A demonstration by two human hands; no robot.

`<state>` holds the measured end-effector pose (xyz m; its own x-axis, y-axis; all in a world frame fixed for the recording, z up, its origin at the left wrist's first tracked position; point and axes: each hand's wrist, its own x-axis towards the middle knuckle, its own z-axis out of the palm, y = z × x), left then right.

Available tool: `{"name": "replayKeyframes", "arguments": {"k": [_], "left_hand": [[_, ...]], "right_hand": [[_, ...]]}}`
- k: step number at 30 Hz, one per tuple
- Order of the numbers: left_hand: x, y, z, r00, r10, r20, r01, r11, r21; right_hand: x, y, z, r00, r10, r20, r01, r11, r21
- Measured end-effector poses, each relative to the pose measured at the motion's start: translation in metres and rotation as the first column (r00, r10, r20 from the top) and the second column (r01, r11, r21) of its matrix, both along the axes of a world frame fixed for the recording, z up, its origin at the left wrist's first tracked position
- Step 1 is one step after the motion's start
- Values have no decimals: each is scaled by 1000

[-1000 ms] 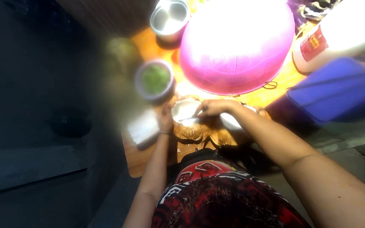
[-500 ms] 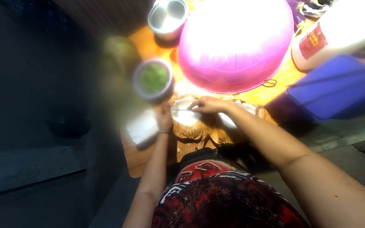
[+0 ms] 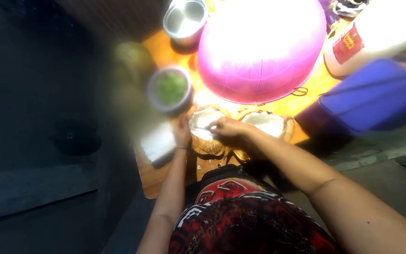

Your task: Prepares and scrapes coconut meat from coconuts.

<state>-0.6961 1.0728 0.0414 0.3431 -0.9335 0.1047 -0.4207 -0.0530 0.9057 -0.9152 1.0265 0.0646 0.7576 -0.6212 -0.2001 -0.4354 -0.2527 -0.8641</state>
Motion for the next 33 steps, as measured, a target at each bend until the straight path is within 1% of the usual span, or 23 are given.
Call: {"name": "replayKeyframes", "arguments": {"k": [2,4,6,8,10,11,12,13,14,16,18,19,20,21,23,24,25,26,27,28,30,32,33], "left_hand": [[-1,2,-2,1000,9,10,-9,1000,2],[0,2,-3,1000,1,21,-1,1000,-18],[-1,0,-1,1000,-10,26,11,999,-37],[-3,1,1,1000,-14,17,14,999,-32],[-4,1,2,1000,-8,13,8,999,-34],[-4,1,3,1000,0,6,0,1000,-27],[-4,1,4,1000,7,5,-7,1000,-20],[-4,1,3,1000,12,8,-12,1000,-17],[-3,1,2,1000,10,8,-10,1000,-13],[-1,1,0,1000,10,13,-10,1000,6],[-3,-1,3,1000,22,18,-23,999,36],[-5,-4,4,999,27,19,-28,999,47],[-5,-6,6,999,28,19,-29,998,52],[-6,-8,8,999,31,15,-32,998,61],[-9,-10,9,999,35,18,-36,997,69],[-9,-10,10,999,39,17,-40,997,72],[-9,-10,9,999,44,20,-46,996,73],[-8,-10,8,999,47,26,-49,996,75],[-6,-9,9,998,48,33,-51,995,82],[-6,-7,9,998,49,35,-52,995,83],[-7,-5,9,997,62,56,-66,995,75],[-7,-3,8,995,76,65,-81,994,78],[-7,-4,7,995,85,58,-90,993,82]], "right_hand": [[-7,2,5,994,84,-67,-82,996,24],[-18,-4,8,977,160,-141,-161,987,7],[-23,-10,14,972,153,-181,-160,987,-24],[-17,-7,19,986,46,-158,-51,998,-25],[-3,3,11,992,-112,-54,111,994,-5],[4,10,8,987,-157,-20,158,987,17],[8,18,15,986,-162,-29,164,984,71],[10,23,22,989,-136,-60,142,983,117],[7,26,26,992,-88,-95,99,987,130],[-4,22,29,983,32,-182,-14,995,102],[-17,12,27,965,98,-244,-91,995,39],[-22,8,26,965,76,-253,-72,997,26],[-24,7,22,972,10,-237,-5,1000,23],[-21,10,18,975,-85,-204,98,994,54],[-5,20,10,945,-296,-136,317,931,182],[5,25,9,924,-370,-100,383,872,306],[14,29,8,907,-417,-59,403,819,408],[21,32,9,903,-428,-32,393,793,465],[24,33,10,915,-403,-8,362,812,459],[22,33,8,937,-349,-1,320,858,403],[10,28,6,982,-186,-25,186,949,255],[-1,19,-5,993,-87,-82,97,987,126],[-4,15,-8,991,-90,-103,99,992,80]]}}
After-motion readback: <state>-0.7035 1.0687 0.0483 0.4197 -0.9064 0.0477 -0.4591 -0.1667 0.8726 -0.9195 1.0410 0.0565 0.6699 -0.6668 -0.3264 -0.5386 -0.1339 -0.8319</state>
